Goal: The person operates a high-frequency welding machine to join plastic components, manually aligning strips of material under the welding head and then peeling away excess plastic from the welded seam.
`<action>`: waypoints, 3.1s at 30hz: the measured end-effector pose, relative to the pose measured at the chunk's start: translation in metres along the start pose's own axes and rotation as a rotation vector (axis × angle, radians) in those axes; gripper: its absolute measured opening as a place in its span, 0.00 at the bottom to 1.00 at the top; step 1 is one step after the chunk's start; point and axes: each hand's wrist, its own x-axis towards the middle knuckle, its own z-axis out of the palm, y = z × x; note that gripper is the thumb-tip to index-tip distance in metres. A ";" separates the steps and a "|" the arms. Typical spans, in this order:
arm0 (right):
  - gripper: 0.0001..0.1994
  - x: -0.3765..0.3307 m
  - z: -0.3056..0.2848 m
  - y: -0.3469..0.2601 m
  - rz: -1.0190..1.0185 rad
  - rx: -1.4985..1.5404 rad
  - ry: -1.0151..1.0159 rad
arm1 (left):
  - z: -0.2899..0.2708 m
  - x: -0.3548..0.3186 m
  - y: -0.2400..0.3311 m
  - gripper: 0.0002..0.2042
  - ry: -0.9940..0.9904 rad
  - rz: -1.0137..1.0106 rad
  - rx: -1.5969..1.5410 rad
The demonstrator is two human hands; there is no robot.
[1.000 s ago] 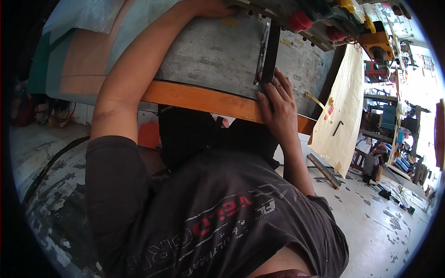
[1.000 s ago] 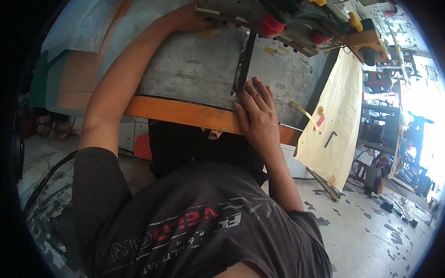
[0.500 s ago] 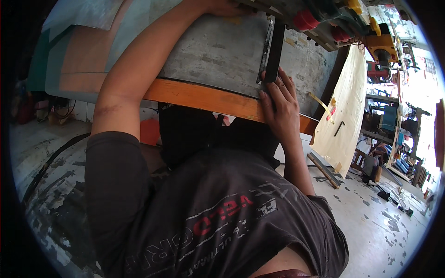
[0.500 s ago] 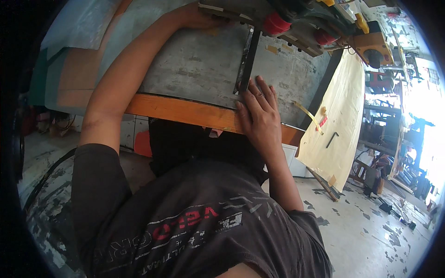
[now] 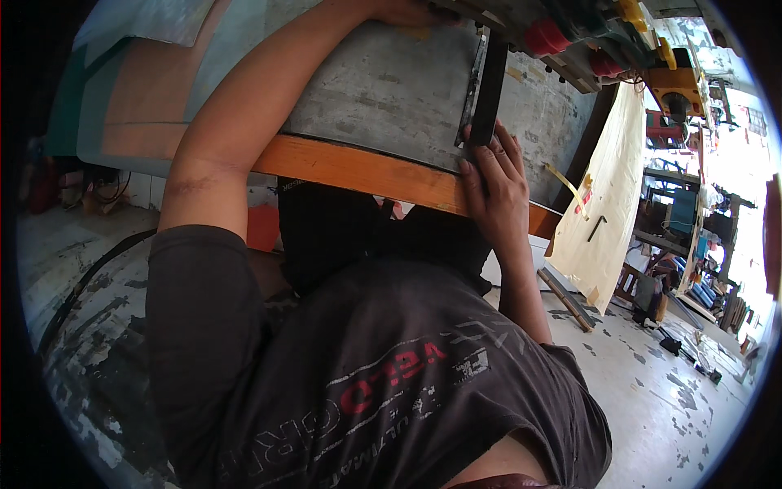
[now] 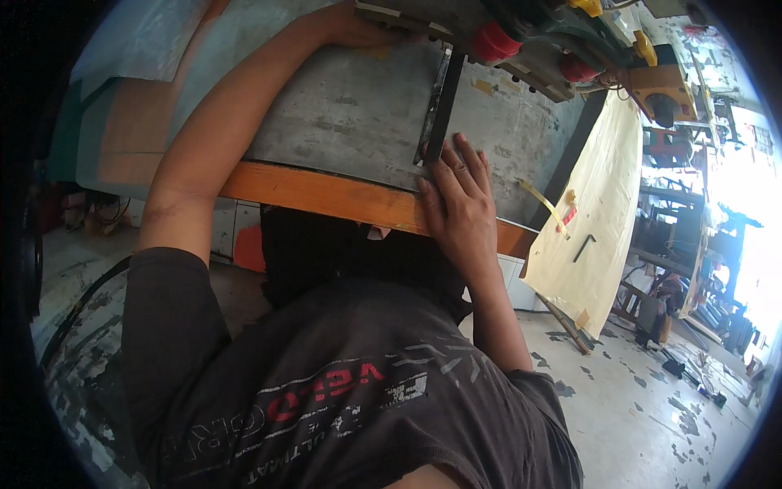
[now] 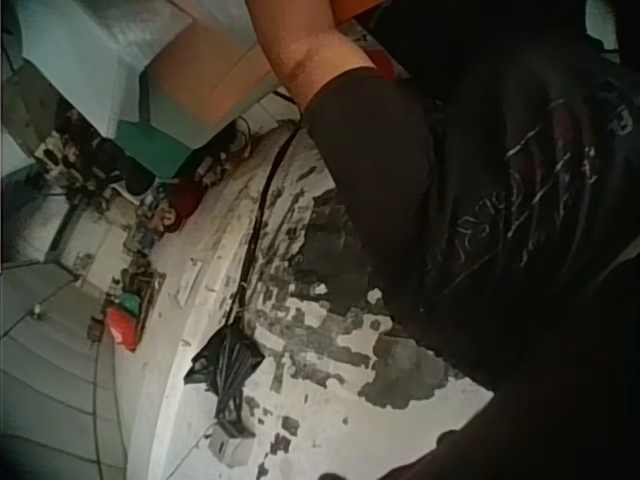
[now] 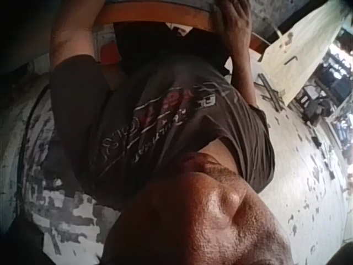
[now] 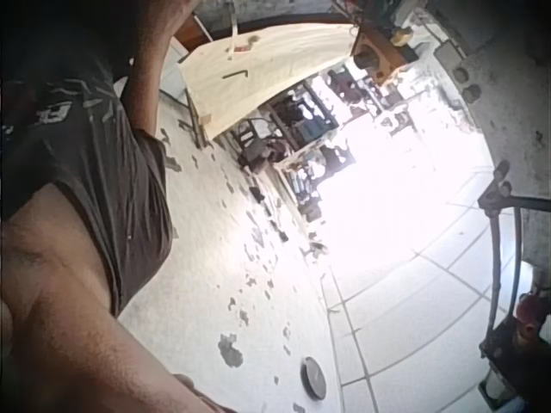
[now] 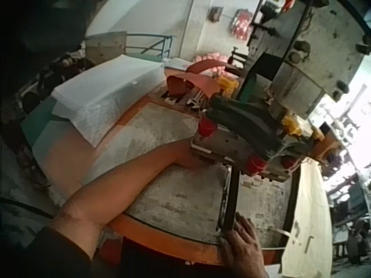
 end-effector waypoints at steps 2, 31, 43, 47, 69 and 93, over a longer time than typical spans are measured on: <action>0.19 0.000 0.000 -0.001 -0.002 0.004 0.001 | 0.000 -0.002 -0.001 0.13 -0.006 -0.015 -0.011; 0.17 0.000 0.001 0.001 0.000 -0.002 0.000 | 0.003 -0.001 -0.009 0.14 -0.003 -0.013 0.027; 0.17 0.000 0.000 0.000 0.012 0.001 -0.007 | 0.006 0.005 -0.019 0.15 -0.220 -0.147 0.227; 0.17 -0.001 -0.001 0.001 0.020 0.003 -0.013 | 0.007 0.000 -0.018 0.16 -0.157 -0.162 0.085; 0.18 -0.003 -0.002 0.002 0.016 0.005 -0.025 | 0.001 0.005 -0.053 0.39 -0.046 0.062 0.026; 0.19 -0.002 -0.002 0.002 0.049 0.008 -0.017 | -0.011 0.008 -0.034 0.59 -0.037 -0.158 -0.223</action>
